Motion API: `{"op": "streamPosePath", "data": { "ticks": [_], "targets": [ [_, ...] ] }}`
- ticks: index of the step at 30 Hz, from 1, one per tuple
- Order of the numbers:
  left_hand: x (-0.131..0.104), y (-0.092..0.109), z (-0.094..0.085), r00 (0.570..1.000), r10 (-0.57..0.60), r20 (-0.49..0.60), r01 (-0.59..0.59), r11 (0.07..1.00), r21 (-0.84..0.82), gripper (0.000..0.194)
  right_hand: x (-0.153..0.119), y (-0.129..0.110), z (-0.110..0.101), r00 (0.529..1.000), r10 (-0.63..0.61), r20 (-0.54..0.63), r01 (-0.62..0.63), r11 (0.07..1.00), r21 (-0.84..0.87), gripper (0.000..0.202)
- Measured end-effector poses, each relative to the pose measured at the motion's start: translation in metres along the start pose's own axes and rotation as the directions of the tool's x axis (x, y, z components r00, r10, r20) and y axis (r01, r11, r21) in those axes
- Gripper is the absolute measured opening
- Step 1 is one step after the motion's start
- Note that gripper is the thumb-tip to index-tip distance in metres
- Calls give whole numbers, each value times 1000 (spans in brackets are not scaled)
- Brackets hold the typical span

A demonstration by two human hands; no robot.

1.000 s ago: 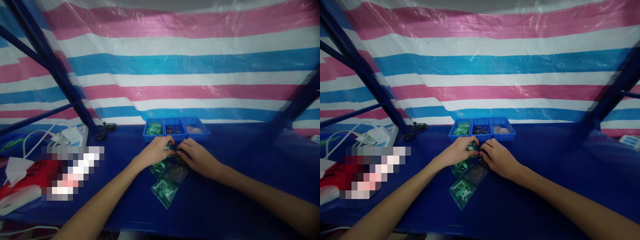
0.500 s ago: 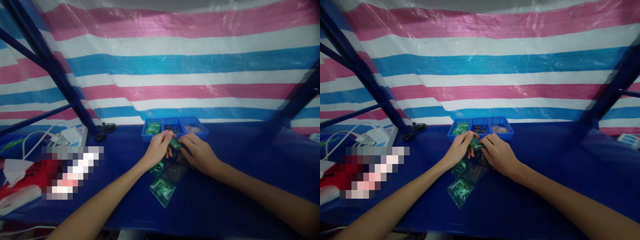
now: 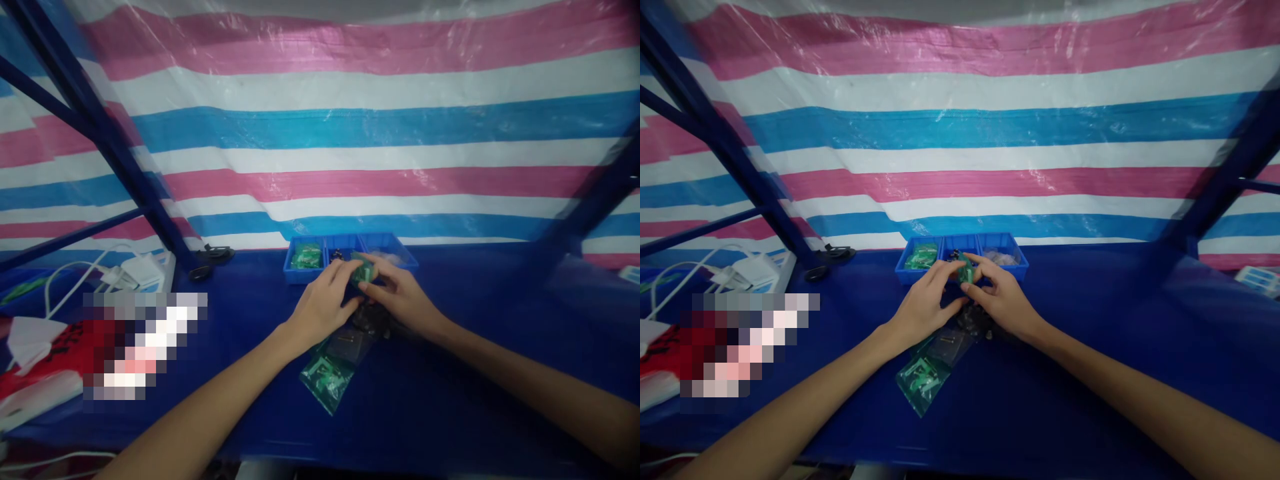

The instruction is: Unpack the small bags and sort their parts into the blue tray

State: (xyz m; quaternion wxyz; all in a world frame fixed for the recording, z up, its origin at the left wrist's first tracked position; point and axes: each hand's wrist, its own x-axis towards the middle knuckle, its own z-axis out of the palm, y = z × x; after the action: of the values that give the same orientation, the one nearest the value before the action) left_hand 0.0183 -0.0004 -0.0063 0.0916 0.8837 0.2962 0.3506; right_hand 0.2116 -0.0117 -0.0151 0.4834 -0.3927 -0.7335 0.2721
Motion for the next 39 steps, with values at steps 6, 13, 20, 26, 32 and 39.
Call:
{"op": "streamPosePath", "data": {
  "ticks": [6, 13, 20, 26, 32, 39],
  "targets": [
    [-1, -3, 0, 998, 60, 8, -59, 998, -21, 50, 0, -4, -1, 1000, -12, -6, 12, 1000, 20, 20],
    [-1, -13, 6, 978, -9, -210, -6, 998, -67, 50, 3, -4, -4, 989, 149, -21, -141, 967, 213, 24],
    [0, -22, 7, 963, 53, -263, -56, 998, -2, 34, 3, 2, -5, 986, 168, 17, -162, 918, 361, 40],
    [8, -39, -14, 911, 100, -399, -38, 986, 161, 22, 5, -2, -9, 999, 22, -28, -19, 992, 126, 37],
    [5, -68, -27, 961, -148, -233, 234, 886, 400, 23, 8, 17, -20, 952, -303, -50, 215, 773, -596, 25],
    [3, -53, -20, 991, -27, -131, 72, 931, 357, 26, 13, 35, -30, 936, -348, 45, 272, 637, -721, 21]
  ]
}}
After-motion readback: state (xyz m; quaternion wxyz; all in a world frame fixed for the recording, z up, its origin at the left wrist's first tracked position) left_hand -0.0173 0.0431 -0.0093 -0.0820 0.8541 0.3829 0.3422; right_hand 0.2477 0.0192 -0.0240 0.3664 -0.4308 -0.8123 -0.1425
